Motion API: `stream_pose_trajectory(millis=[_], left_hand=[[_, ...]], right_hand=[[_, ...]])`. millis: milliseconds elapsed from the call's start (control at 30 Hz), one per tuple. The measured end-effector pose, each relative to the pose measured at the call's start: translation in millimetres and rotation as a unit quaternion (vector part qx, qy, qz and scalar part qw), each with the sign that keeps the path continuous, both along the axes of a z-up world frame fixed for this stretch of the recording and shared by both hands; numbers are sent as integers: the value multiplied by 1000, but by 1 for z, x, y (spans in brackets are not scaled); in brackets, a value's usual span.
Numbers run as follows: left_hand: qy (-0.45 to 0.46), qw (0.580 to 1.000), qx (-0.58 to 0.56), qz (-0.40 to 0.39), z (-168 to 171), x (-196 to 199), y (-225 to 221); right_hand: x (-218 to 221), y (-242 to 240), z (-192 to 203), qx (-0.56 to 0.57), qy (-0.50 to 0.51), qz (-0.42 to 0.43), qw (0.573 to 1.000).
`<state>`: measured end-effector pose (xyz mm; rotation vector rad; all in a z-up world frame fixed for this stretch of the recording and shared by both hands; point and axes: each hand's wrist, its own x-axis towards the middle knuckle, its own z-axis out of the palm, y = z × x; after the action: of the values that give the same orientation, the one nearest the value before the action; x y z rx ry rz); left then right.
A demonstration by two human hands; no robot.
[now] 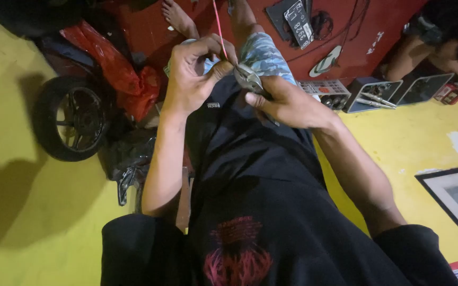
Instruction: Repairing motorcycle electrical wiring and assembling the front fairing.
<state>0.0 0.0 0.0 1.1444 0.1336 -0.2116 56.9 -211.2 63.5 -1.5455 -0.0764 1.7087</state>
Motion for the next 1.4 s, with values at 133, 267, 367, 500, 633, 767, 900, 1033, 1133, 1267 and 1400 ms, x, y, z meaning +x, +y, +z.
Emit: stream_pose_trajectory(millis=[133, 267, 367, 500, 633, 767, 900, 1033, 1133, 1267, 1400], left_hand=[[15, 1000, 4, -6, 2, 1, 1], [7, 1000, 2, -6, 3, 2, 1], [5, 1000, 6, -5, 3, 2, 1], [6, 1000, 9, -1, 2, 1, 0], [7, 1000, 10, -7, 3, 3, 2], [-14, 999, 35, -15, 1, 3, 3], [-16, 998, 49, -24, -1, 3, 6], [-7, 998, 64, -24, 1, 4, 4], [-28, 995, 97, -5, -1, 3, 2], [-31, 990, 137, -6, -4, -1, 0], [-46, 986, 158, 24, -5, -3, -6]], right_hand=[[-1, 0, -2, -12, 4, -2, 1000], [-5, -3, -6, 5, 8, -28, 1000], [-5, -5, -7, 11, 8, -33, 999], [-3, -3, -8, 47, 2, -32, 998], [2, 2, -5, 73, -21, -15, 997], [0, 3, -7, 122, 12, -65, 990], [-5, -2, -11, 9, 34, -62, 997], [-5, 0, -9, 6, 0, -51, 999], [-7, 2, -9, 30, -56, -48, 997], [-11, 8, -7, -17, -119, -21, 993], [-19, 15, -4, -108, -247, 31, 962]])
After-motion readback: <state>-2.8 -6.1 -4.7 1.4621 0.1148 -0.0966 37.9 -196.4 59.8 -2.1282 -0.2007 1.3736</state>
